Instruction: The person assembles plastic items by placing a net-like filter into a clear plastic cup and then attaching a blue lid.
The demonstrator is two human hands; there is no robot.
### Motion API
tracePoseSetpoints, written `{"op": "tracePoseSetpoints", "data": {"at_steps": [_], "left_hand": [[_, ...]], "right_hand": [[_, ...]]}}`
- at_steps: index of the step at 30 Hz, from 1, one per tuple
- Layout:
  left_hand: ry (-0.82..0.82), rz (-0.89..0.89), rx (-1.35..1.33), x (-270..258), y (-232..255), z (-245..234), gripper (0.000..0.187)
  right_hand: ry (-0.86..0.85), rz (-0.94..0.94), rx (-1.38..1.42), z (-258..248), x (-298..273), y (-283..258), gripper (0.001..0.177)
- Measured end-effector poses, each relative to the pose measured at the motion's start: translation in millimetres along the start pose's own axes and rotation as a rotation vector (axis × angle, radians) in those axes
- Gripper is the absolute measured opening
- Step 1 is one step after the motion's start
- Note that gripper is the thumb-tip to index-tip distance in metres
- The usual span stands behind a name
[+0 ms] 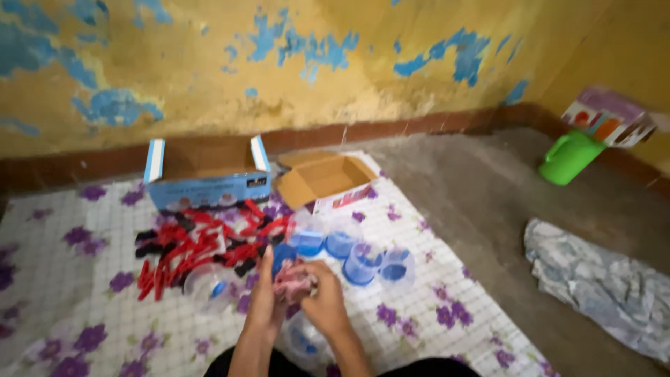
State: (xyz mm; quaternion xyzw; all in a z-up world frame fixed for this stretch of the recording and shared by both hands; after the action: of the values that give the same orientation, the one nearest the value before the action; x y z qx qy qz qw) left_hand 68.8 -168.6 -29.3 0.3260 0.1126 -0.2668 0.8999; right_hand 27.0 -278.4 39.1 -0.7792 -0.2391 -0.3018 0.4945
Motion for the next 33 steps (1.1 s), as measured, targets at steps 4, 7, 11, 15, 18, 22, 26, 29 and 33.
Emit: {"op": "tracePoseSetpoints", "data": {"at_steps": [4,7,11,15,18,22,26,29,33], "left_hand": [[0.153,-0.025,0.096,-9.9,-4.4,3.4,0.055],[0.136,-0.066,0.181,-3.5,-11.0,4.3,0.055],[0.193,-0.074,0.296,14.3,-28.7,-11.3,0.051],[0.235,-0.051,0.301,27.2,-34.3,-27.0,0.058],[0.2,-0.069,0.114,22.3,-25.8,-31.7,0.051],[0.01,0.07,-0.039,12.9,-3.9,-18.1,0.044],[0.024,0.056,0.014,-5.3,4.7,0.5,0.052],[0.236,-0.082,0.195,-20.1,0.1,2.2,0.062],[0.254,-0.074,0.204,-17.7,-7.8,2.5,0.061]], "right_hand": [[0.131,0.073,-0.3,-8.9,-10.4,22.9,0.032],[0.267,0.303,-0.289,-23.6,-13.8,36.1,0.03],[0.464,0.301,0.226,-24.0,-6.0,32.5,0.028],[0.294,0.304,0.507,0.5,0.8,23.0,0.031],[0.15,0.362,0.577,9.9,2.4,25.2,0.027],[0.042,0.423,0.497,5.8,-1.6,25.9,0.029],[-0.005,0.372,0.452,8.3,-3.1,30.2,0.037],[0.102,0.361,0.214,-7.4,-8.8,40.3,0.042],[0.497,0.439,0.178,-34.3,-15.4,50.7,0.035]]}}
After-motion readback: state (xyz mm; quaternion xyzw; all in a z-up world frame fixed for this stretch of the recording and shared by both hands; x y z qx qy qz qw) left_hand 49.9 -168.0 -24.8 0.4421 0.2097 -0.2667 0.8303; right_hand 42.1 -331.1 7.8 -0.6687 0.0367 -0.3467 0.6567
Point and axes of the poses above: each hand's wrist, its own x-axis towards the middle knuckle, its own z-axis out of the palm, y = z × x, the point moved 7 cm from there along x, towards the middle knuckle, and after that the axes turned 13 degrees about -z, right-handed, at the moved point
